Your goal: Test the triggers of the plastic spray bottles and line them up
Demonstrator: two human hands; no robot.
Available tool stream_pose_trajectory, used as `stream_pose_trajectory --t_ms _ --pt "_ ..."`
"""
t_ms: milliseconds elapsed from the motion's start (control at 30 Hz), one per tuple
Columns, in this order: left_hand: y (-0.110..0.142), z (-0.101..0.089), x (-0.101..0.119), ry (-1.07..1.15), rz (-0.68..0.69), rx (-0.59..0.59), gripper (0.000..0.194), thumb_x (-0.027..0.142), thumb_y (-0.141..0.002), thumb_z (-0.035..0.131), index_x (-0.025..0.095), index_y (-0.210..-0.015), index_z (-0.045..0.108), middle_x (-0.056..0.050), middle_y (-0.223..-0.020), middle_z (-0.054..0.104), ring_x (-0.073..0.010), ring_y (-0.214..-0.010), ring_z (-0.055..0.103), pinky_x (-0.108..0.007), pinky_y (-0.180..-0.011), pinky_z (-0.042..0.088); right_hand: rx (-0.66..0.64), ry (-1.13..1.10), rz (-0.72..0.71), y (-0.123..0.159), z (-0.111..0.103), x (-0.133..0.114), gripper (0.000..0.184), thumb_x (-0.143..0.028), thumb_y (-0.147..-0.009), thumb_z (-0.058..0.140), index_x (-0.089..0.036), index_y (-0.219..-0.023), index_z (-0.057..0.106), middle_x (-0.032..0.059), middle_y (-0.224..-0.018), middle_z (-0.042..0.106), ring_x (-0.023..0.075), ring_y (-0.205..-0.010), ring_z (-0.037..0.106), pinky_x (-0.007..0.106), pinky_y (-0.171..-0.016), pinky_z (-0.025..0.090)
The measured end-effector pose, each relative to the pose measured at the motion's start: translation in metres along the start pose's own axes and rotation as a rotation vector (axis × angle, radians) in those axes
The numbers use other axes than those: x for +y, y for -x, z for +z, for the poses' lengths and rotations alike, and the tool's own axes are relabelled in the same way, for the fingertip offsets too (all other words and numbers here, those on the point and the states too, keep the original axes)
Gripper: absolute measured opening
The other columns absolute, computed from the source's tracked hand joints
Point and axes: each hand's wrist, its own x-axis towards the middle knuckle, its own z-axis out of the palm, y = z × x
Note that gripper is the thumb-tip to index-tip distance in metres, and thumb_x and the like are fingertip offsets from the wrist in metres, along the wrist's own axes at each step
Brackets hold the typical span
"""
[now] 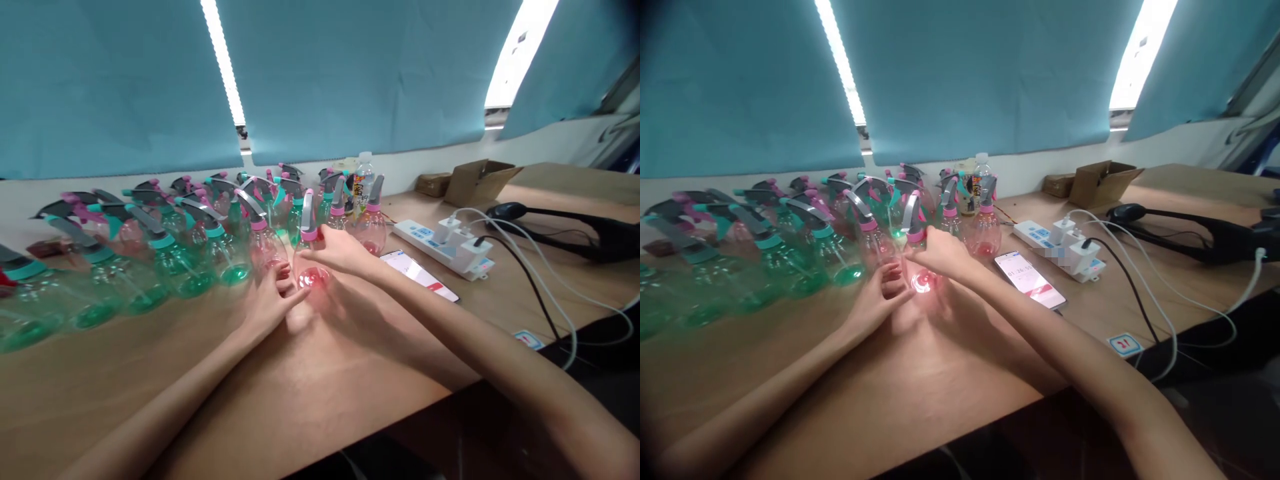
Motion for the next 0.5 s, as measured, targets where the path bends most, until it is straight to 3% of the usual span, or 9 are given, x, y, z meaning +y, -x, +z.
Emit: stream_pose_trajectory --t_ms 167,267,367,500 --pt "0.007 0.005 0.011 0.120 0.056 -0.162 0.087 0.033 -0.070 0.079 0.018 -0.141 0.030 -0.014 -0.125 0.060 -0.0317 -0.109 0.062 -0.043 -0.089 0.053 -0.202 -0.114 -0.170 0.027 -0.014 0.001 0.038 -0.056 -0.074 0.061 -0.024 -0.095 0.056 0.0013 -0.092 0.067 0.0193 -0.077 0.061 0.029 -0.060 0.045" --pt "0.012 0.007 0.013 0.168 0.093 -0.203 0.097 0.031 -0.070 0.080 0.020 -0.145 0.021 -0.015 -0.132 0.055 -0.0306 -0.116 0.058 -0.043 -0.093 0.050 -0.240 -0.150 -0.225 0.037 -0.017 0.002 0.039 -0.059 -0.075 0.060 -0.024 -0.089 0.056 -0.0011 -0.085 0.064 0.0172 -0.073 0.059 0.027 -0.058 0.042" --pt "0.015 0.007 0.011 0.176 0.114 -0.205 0.092 0.030 -0.069 0.081 0.020 -0.143 0.027 -0.014 -0.130 0.055 -0.0313 -0.113 0.059 -0.045 -0.093 0.050 -0.179 -0.144 -0.234 0.040 -0.013 0.004 0.046 -0.064 -0.073 0.060 -0.023 -0.095 0.059 0.0013 -0.092 0.064 0.0198 -0.080 0.059 0.031 -0.065 0.044" --pt "0.015 0.007 0.005 0.201 0.134 -0.197 0.076 0.030 -0.070 0.081 0.018 -0.132 0.039 -0.014 -0.125 0.057 -0.0301 -0.108 0.062 -0.045 -0.091 0.051 0.037 -0.139 -0.188 0.033 0.000 -0.001 0.065 -0.065 -0.066 0.067 -0.021 -0.113 0.055 0.0087 -0.116 0.058 0.0256 -0.100 0.057 0.038 -0.080 0.046"
